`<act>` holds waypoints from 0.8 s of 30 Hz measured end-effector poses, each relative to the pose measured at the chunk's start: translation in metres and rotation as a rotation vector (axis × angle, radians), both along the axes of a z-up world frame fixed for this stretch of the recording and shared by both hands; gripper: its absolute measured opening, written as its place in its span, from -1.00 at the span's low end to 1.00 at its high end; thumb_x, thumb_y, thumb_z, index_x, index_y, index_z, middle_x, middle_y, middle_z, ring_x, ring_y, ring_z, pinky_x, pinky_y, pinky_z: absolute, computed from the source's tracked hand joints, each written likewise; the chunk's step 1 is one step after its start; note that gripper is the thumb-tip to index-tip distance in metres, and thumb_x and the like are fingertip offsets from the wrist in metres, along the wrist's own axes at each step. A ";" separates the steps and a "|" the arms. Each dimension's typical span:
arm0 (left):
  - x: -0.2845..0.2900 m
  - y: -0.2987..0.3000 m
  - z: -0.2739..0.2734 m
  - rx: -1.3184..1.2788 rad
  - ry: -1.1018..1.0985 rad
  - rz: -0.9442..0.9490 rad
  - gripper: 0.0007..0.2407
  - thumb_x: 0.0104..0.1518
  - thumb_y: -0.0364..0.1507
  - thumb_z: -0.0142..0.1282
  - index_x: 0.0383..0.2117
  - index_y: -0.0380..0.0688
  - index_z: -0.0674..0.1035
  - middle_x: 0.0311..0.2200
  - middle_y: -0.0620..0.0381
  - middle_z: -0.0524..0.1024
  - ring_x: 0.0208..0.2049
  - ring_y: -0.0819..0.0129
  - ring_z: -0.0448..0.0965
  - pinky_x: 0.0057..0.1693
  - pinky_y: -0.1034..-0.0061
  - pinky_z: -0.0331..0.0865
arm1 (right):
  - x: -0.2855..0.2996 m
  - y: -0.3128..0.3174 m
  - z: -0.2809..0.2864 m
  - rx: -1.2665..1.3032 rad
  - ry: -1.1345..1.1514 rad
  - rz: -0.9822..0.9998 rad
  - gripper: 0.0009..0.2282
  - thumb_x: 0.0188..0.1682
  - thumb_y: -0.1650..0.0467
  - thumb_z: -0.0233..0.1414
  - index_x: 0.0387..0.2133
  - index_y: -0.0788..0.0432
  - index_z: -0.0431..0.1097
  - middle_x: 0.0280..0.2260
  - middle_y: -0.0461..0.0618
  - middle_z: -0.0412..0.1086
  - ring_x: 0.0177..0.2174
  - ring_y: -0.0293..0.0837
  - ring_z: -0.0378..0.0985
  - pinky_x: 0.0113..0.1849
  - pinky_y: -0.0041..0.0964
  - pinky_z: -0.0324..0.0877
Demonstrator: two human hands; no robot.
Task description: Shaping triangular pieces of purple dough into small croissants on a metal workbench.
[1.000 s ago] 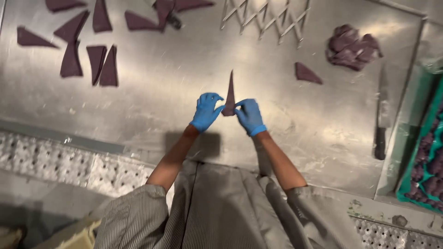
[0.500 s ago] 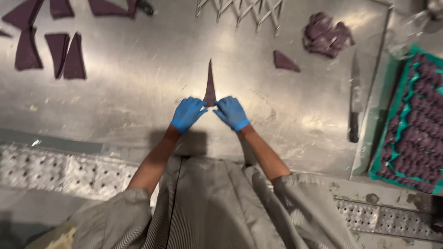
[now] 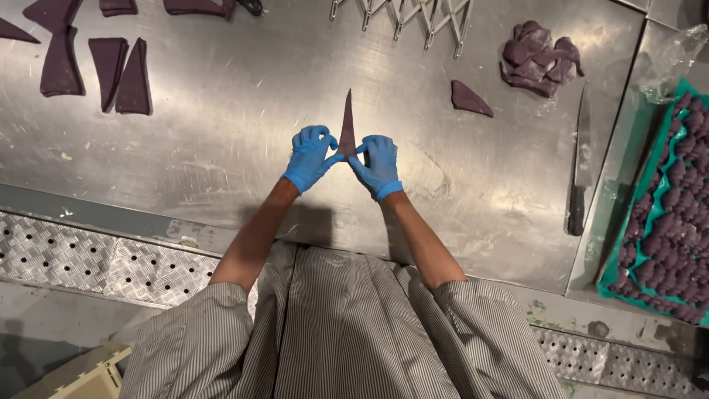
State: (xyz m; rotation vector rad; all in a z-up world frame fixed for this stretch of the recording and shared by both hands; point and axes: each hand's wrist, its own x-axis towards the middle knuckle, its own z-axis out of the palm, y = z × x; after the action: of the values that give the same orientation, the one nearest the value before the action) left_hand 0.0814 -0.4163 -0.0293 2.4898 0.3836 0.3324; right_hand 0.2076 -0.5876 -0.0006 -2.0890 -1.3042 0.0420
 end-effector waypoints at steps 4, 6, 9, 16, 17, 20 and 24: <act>0.000 -0.005 -0.009 -0.025 -0.006 0.064 -0.71 0.11 -0.18 0.30 -0.22 -0.09 0.60 0.05 -0.02 0.35 0.14 0.02 0.24 0.20 0.12 0.05 | -0.001 -0.003 0.002 -0.051 0.044 -0.063 -0.71 -0.16 0.26 0.30 -0.29 0.15 0.44 -0.19 0.06 0.38 -0.10 0.14 0.33 -0.05 0.01 0.20; 0.000 -0.006 -0.018 -0.002 -0.022 0.089 -0.74 0.14 -0.19 0.28 -0.20 -0.04 0.61 0.06 0.01 0.36 0.17 0.05 0.25 0.22 0.15 0.07 | -0.002 -0.006 0.006 -0.022 0.080 -0.005 -0.73 -0.07 0.28 0.30 -0.28 0.15 0.40 -0.22 0.03 0.38 -0.14 0.08 0.37 -0.06 -0.06 0.29; -0.014 -0.009 -0.013 0.045 -0.067 0.004 -0.76 0.14 -0.18 0.27 -0.20 0.01 0.63 0.06 0.03 0.40 0.15 0.08 0.30 0.22 0.15 0.15 | -0.001 -0.014 -0.008 -0.006 -0.154 0.216 -0.77 -0.06 0.34 0.25 -0.21 0.17 0.44 -0.21 0.05 0.39 -0.16 0.07 0.40 -0.10 -0.06 0.31; -0.009 -0.012 -0.015 0.297 -0.077 -0.146 -0.81 0.17 -0.25 0.23 -0.18 0.04 0.65 -0.04 0.13 0.50 0.03 0.18 0.44 0.15 0.24 0.32 | 0.007 -0.011 -0.025 -0.072 -0.219 0.120 -0.85 0.00 0.36 0.21 -0.28 0.14 0.45 -0.30 0.02 0.39 -0.21 0.04 0.42 -0.11 -0.06 0.31; -0.006 -0.010 -0.016 0.274 -0.089 -0.145 -0.82 0.17 -0.26 0.23 -0.18 0.02 0.65 -0.06 0.13 0.51 0.00 0.18 0.45 0.12 0.26 0.32 | 0.006 -0.010 -0.023 -0.068 -0.223 0.119 -0.86 0.00 0.35 0.21 -0.26 0.13 0.47 -0.31 0.02 0.39 -0.22 0.04 0.42 -0.12 -0.07 0.31; 0.008 0.000 -0.024 0.222 -0.091 -0.147 -0.82 0.19 -0.27 0.23 -0.19 -0.02 0.65 -0.10 0.14 0.52 -0.04 0.19 0.46 0.09 0.28 0.34 | 0.007 -0.004 -0.007 -0.042 -0.198 0.139 -0.80 -0.03 0.33 0.21 -0.22 0.17 0.47 -0.31 0.02 0.39 -0.23 0.05 0.41 -0.13 -0.07 0.31; 0.008 -0.005 -0.030 0.132 -0.030 -0.099 -0.81 0.21 -0.26 0.25 -0.22 -0.07 0.65 -0.16 0.17 0.52 -0.08 0.19 0.45 0.09 0.28 0.35 | 0.007 -0.002 -0.009 -0.045 -0.138 0.145 -0.84 0.01 0.34 0.19 -0.24 0.15 0.47 -0.27 0.00 0.42 -0.21 0.02 0.43 -0.12 -0.08 0.32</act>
State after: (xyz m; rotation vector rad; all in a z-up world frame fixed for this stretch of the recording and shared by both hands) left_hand 0.0896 -0.4216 -0.0597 2.6181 0.2314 0.3652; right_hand 0.2143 -0.5891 -0.0098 -2.0619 -1.5500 -0.0096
